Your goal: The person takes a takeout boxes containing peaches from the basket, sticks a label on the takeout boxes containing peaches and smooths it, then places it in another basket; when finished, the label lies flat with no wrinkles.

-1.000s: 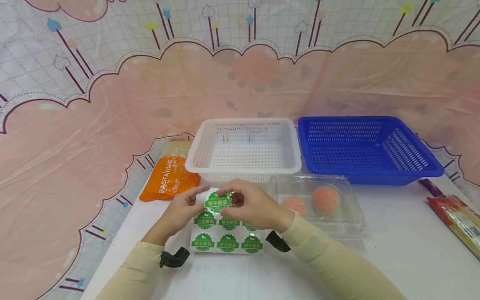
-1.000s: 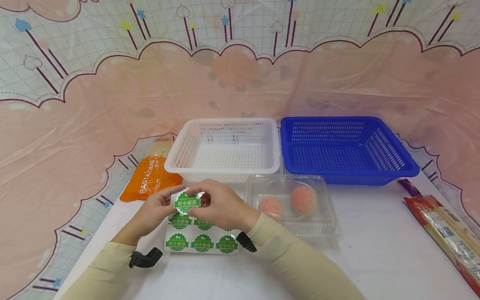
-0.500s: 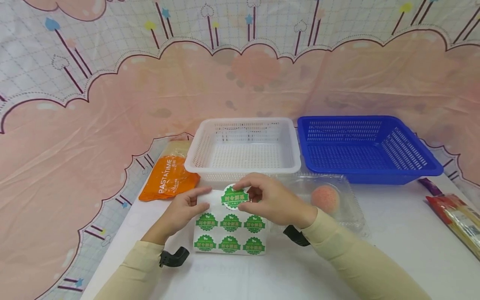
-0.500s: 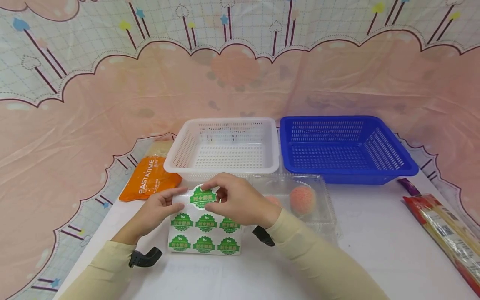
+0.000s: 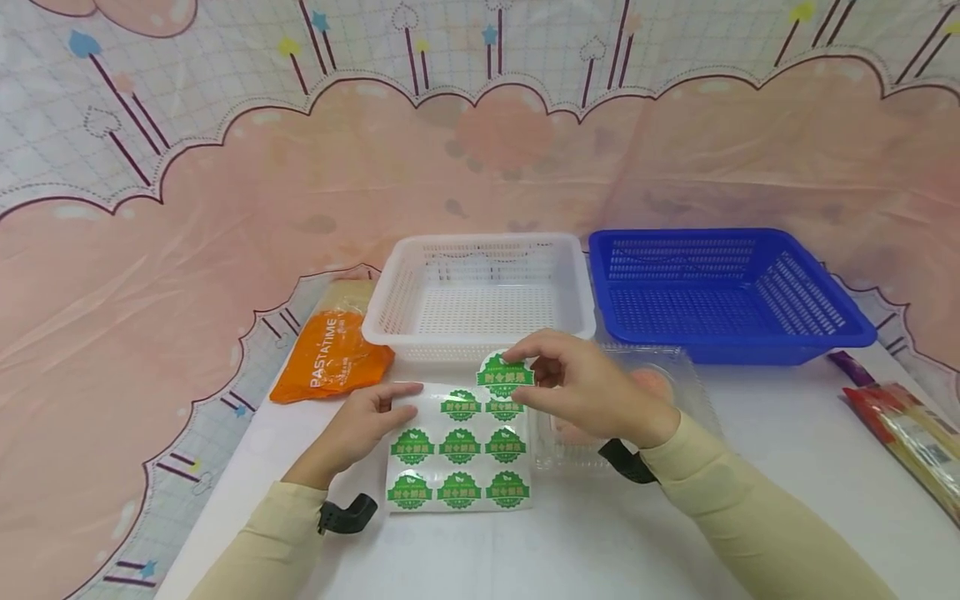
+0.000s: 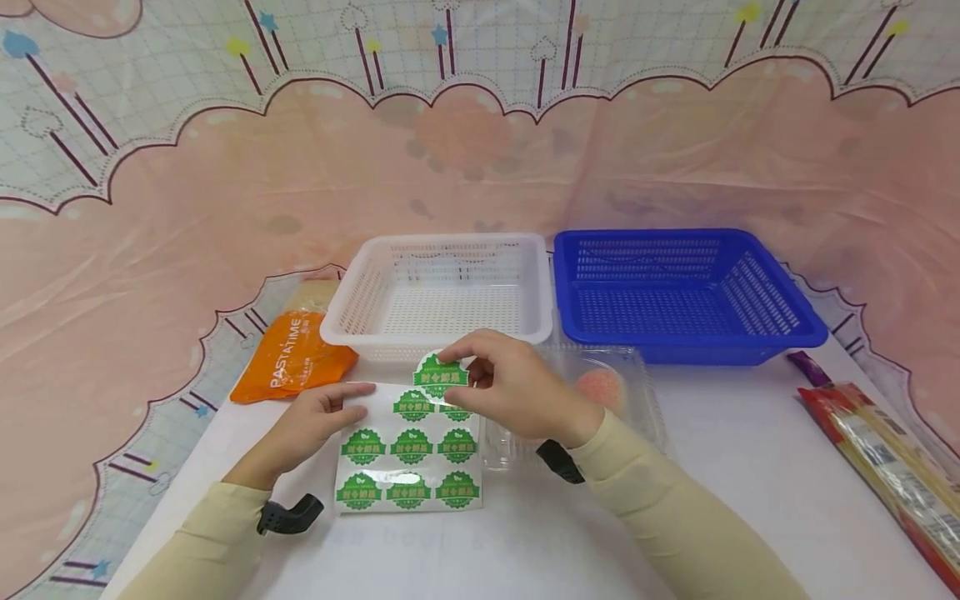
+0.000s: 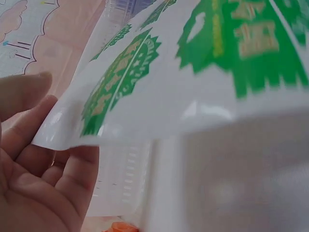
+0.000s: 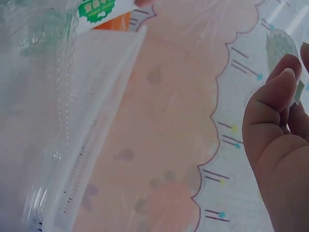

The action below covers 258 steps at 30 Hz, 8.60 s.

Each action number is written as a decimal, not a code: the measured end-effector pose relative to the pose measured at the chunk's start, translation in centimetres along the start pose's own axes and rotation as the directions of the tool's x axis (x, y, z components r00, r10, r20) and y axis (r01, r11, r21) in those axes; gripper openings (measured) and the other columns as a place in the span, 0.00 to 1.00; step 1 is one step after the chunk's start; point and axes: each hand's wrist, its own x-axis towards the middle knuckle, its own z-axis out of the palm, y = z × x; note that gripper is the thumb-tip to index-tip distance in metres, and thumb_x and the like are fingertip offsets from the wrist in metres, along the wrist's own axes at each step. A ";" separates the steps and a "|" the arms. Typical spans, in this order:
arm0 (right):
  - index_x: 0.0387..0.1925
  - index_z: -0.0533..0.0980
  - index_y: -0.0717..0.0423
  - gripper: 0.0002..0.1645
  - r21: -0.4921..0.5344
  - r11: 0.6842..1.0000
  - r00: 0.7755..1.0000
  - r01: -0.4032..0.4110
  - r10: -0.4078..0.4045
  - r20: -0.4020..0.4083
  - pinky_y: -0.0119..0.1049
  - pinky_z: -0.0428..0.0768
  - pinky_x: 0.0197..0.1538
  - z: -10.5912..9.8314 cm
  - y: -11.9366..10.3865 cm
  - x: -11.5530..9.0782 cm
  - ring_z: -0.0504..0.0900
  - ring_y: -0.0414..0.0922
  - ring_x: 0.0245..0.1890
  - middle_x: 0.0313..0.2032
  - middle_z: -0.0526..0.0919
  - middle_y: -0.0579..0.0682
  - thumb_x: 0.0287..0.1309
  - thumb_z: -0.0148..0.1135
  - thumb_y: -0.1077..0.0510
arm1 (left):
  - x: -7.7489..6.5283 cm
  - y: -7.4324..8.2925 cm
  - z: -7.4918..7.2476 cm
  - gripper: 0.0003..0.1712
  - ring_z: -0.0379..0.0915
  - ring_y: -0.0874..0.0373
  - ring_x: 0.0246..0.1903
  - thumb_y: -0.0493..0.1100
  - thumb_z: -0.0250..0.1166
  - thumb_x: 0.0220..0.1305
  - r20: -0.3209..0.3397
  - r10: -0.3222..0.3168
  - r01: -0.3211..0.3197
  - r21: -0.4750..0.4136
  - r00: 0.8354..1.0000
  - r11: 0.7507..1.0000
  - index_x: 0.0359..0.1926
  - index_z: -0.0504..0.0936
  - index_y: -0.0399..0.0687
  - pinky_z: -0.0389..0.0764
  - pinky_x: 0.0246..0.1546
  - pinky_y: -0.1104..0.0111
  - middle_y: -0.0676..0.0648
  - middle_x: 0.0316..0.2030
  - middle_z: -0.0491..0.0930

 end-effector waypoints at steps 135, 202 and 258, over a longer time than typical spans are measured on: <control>0.54 0.80 0.62 0.21 -0.418 0.828 0.919 -0.375 0.392 -0.048 0.38 0.72 0.33 -6.7 8.0 -5.7 0.73 0.43 0.29 0.34 0.79 0.47 0.60 0.66 0.61 | 2.5 -3.3 -0.5 0.24 0.65 0.43 0.52 0.39 0.64 0.68 0.015 -0.186 0.182 0.154 0.982 0.971 0.65 0.78 0.48 0.69 0.60 0.43 0.38 0.60 0.73; 0.55 0.80 0.62 0.20 -0.434 0.816 0.917 -0.381 0.394 -0.064 0.37 0.71 0.32 -6.3 7.9 -5.5 0.72 0.44 0.30 0.32 0.78 0.47 0.61 0.64 0.62 | 3.1 -3.8 0.1 0.24 0.68 0.47 0.45 0.38 0.62 0.68 -0.033 -0.070 0.076 0.290 0.997 0.954 0.64 0.78 0.46 0.75 0.50 0.55 0.44 0.45 0.76; 0.42 0.84 0.55 0.09 -0.461 0.816 0.931 -0.348 0.359 -0.067 0.38 0.71 0.34 -6.2 7.8 -5.5 0.72 0.44 0.31 0.29 0.78 0.44 0.60 0.64 0.64 | 1.2 -1.0 0.3 0.23 0.77 0.45 0.52 0.40 0.65 0.68 0.039 0.004 -0.016 0.314 0.999 0.949 0.63 0.79 0.45 0.79 0.53 0.50 0.42 0.55 0.80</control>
